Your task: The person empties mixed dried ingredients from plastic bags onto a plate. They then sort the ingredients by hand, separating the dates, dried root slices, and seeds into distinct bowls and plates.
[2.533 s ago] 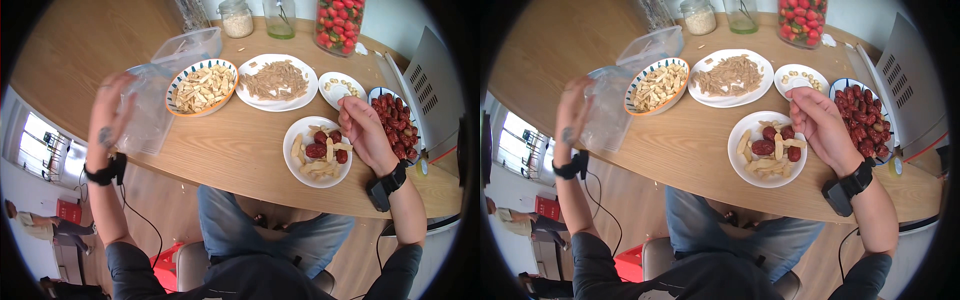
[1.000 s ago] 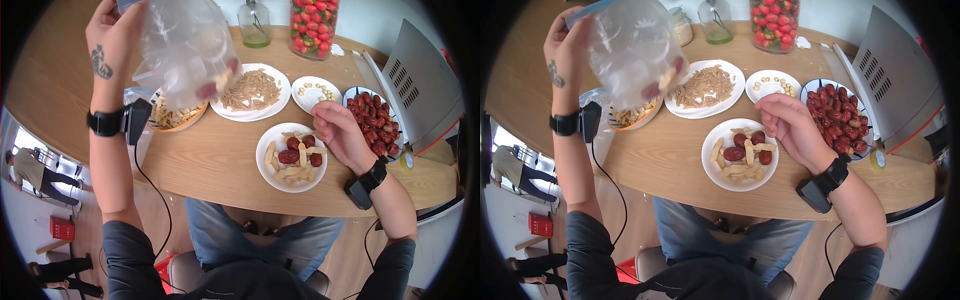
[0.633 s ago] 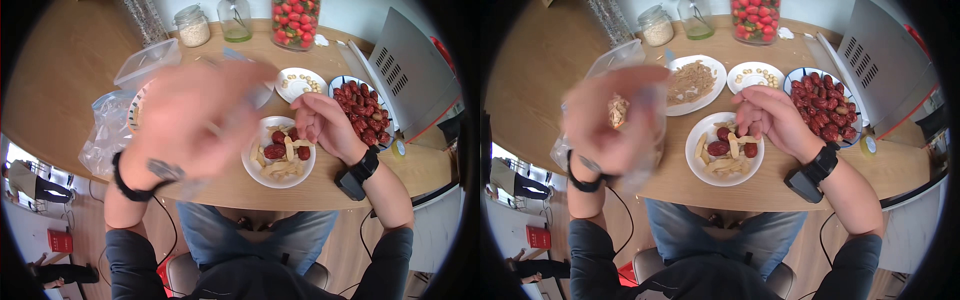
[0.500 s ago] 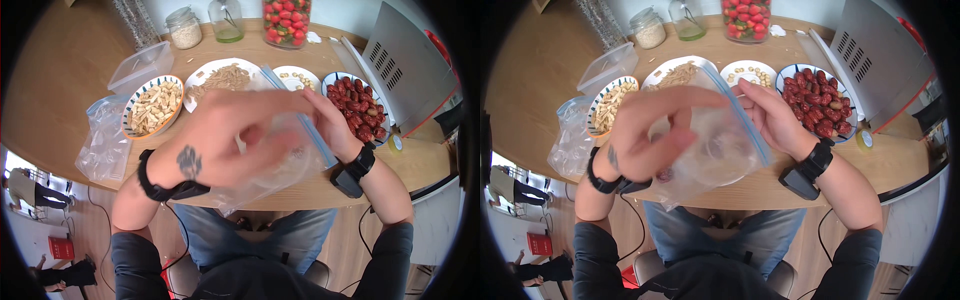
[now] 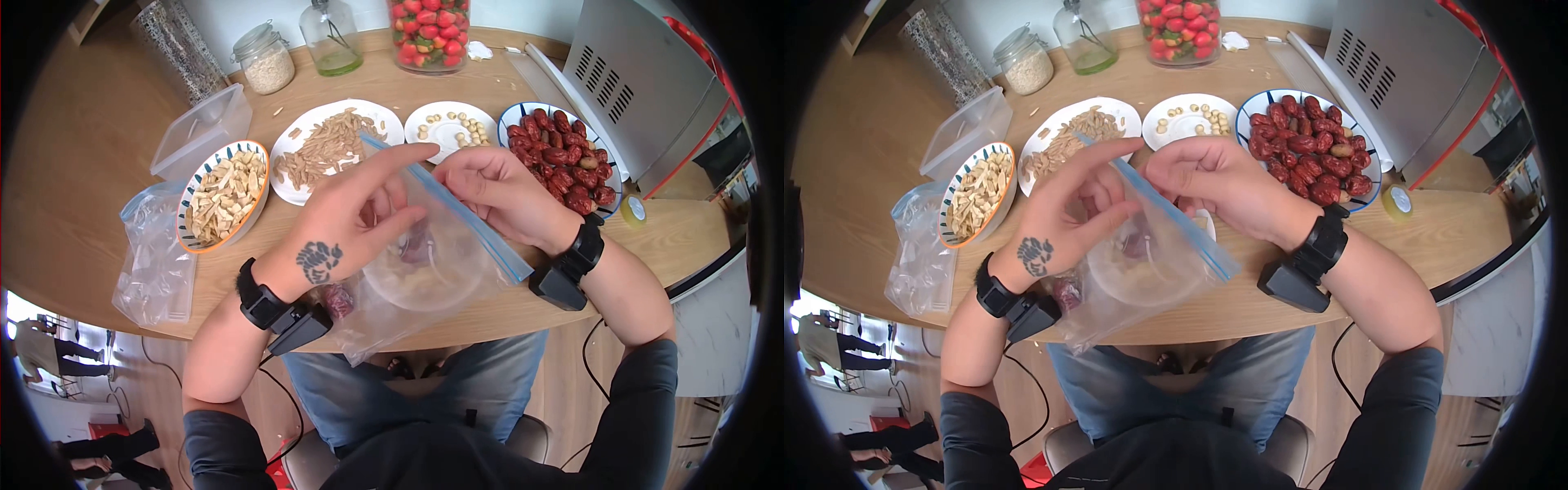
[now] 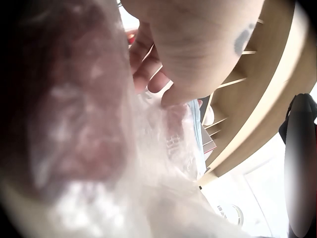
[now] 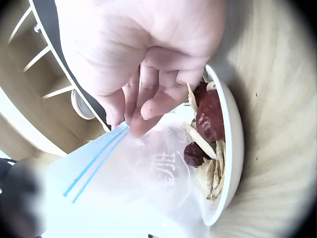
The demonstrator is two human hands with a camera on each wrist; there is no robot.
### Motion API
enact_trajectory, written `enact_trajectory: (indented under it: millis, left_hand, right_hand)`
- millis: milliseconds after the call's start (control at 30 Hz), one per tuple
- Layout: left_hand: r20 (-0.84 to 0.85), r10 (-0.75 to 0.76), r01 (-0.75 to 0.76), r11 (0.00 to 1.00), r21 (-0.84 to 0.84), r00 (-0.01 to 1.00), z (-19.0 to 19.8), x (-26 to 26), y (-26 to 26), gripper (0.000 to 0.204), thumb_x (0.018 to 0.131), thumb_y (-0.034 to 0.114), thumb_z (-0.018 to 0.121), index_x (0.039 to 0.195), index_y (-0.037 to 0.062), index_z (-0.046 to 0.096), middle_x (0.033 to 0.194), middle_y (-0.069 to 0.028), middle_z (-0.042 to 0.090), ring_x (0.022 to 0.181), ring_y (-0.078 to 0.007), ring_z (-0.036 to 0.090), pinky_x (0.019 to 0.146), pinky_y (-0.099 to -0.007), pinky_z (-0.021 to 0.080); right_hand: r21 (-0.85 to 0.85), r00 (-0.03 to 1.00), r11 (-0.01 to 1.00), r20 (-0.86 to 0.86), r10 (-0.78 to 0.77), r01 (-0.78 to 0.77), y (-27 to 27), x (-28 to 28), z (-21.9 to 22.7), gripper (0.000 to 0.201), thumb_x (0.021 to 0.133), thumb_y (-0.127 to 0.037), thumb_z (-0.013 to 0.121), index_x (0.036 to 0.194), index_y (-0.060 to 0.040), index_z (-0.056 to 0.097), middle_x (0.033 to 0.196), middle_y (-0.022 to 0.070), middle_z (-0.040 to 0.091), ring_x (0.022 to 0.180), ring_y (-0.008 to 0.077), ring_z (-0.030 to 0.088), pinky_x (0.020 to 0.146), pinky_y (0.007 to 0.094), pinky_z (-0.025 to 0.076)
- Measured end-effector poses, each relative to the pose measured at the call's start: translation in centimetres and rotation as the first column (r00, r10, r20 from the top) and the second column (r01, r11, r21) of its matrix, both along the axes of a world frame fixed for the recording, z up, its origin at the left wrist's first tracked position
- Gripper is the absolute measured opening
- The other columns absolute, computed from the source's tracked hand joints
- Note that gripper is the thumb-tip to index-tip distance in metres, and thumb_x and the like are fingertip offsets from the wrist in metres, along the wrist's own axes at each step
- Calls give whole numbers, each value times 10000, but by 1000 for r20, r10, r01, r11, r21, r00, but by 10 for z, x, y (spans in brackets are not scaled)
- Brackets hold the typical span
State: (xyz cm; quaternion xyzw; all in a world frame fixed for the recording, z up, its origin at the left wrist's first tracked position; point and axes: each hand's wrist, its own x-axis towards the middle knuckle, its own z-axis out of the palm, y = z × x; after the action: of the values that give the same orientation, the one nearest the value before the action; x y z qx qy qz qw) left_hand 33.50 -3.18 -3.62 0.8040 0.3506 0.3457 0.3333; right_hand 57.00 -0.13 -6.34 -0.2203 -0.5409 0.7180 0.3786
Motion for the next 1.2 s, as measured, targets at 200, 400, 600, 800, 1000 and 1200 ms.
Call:
enact_trajectory:
  millis: [200, 400, 600, 800, 1000, 1200]
  left_hand:
    - [2, -4, 3, 984, 178, 1000, -6, -1, 4, 539, 824, -61, 709, 1335, 67, 591, 760, 1, 577, 605, -62, 504, 570, -219, 425]
    - [-20, -23, 29, 926, 376, 1000, -4, -1, 4, 379, 822, 3, 739, 1184, 106, 696, 791, -16, 621, 566, -87, 542, 524, -244, 448]
    - [4, -16, 13, 938, 346, 1000, 0, 0, -1, 228, 799, -63, 737, 997, 49, 741, 777, -30, 606, 611, -98, 551, 541, -234, 424]
    - [4, -27, 23, 916, 401, 1000, 5, -3, -5, 142, 745, -68, 706, 844, 19, 652, 760, -44, 575, 595, -124, 565, 517, -251, 435]
    - [169, -78, -15, 871, 490, 983, 11, -30, 13, 133, 650, -67, 564, 745, 8, 509, 729, -60, 474, 615, -159, 460, 574, -254, 398]
    - [397, -4, -118, 952, 282, 918, 17, -25, 9, 109, 782, -88, 542, 806, 3, 487, 804, -21, 431, 737, -111, 425, 690, -238, 378]
  right_hand:
    - [105, 996, 993, 83, 40, -48, 2, 3, 1, 221, 966, -186, 675, 1115, -24, 696, 914, 28, 721, 732, 42, 615, 628, 194, 469]
    - [63, 994, 997, 98, 41, -47, 1, 3, 5, 248, 939, -138, 694, 1159, -28, 658, 928, 35, 730, 730, 45, 619, 609, 193, 456]
    - [27, 999, 1000, 42, 14, -15, 1, 2, 3, 214, 926, -42, 667, 1116, -59, 571, 904, 33, 717, 704, 42, 613, 571, 179, 430]
    - [72, 999, 997, 31, -8, 6, 3, 2, 0, 203, 913, -40, 646, 1103, -55, 576, 860, 18, 686, 685, 46, 571, 584, 187, 422]
    - [46, 997, 996, -5, -74, 74, 8, 8, -7, 159, 924, -37, 585, 1070, -11, 642, 778, -18, 560, 642, 41, 461, 575, 190, 370]
    - [28, 992, 992, -36, -123, 125, 0, 1, 8, 225, 938, -58, 544, 1116, 22, 657, 772, -12, 528, 653, 63, 437, 594, 215, 368]
